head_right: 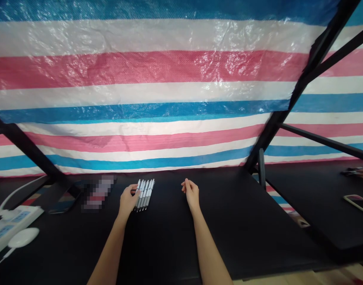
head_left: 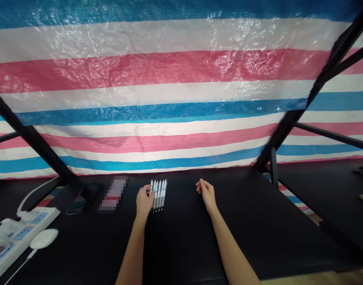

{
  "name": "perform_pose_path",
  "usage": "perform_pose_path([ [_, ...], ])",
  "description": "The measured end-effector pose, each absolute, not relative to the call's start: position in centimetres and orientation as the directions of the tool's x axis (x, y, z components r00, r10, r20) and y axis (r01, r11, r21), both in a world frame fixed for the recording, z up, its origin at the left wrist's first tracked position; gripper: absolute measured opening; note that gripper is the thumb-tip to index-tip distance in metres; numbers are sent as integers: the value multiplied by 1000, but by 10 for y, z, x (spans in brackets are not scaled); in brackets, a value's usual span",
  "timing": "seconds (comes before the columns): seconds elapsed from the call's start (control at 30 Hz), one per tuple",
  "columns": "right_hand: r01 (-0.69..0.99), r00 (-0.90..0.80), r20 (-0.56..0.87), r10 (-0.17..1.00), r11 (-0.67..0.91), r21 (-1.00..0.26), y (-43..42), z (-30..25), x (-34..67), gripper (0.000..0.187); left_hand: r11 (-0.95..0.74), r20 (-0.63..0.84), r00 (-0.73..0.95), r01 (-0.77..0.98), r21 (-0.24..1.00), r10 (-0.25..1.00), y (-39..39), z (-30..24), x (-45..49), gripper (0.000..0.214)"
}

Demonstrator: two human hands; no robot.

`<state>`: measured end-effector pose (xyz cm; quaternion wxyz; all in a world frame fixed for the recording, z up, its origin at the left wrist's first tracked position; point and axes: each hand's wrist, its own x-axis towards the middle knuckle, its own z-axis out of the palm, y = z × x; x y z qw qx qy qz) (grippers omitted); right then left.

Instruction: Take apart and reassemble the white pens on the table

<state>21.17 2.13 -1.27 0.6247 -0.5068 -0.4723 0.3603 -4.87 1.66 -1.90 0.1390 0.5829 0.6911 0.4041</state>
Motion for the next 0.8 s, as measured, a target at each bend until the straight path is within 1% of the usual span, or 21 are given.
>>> perform_pose_path([
  [0.1,40,296,226,928,224,-974,22,-14,211,49,-47,285,-251,669,742,925,15,-19,-41,20],
  [0.27,44,290,225,930,222,-974,22,-14,211,51,-84,304,-187,712,697,934,11,-17,-27,21],
  [0.43,49,284,221,933,216,-975,22,-15,211,49,-140,350,-152,718,681,924,7,-19,-12,16],
  [0.67,50,278,225,934,220,-974,24,-18,211,50,-252,413,-114,639,727,904,7,-27,3,12],
  [0.8,58,284,226,932,219,-974,24,-18,211,50,-257,411,-131,600,757,902,10,-28,3,14],
])
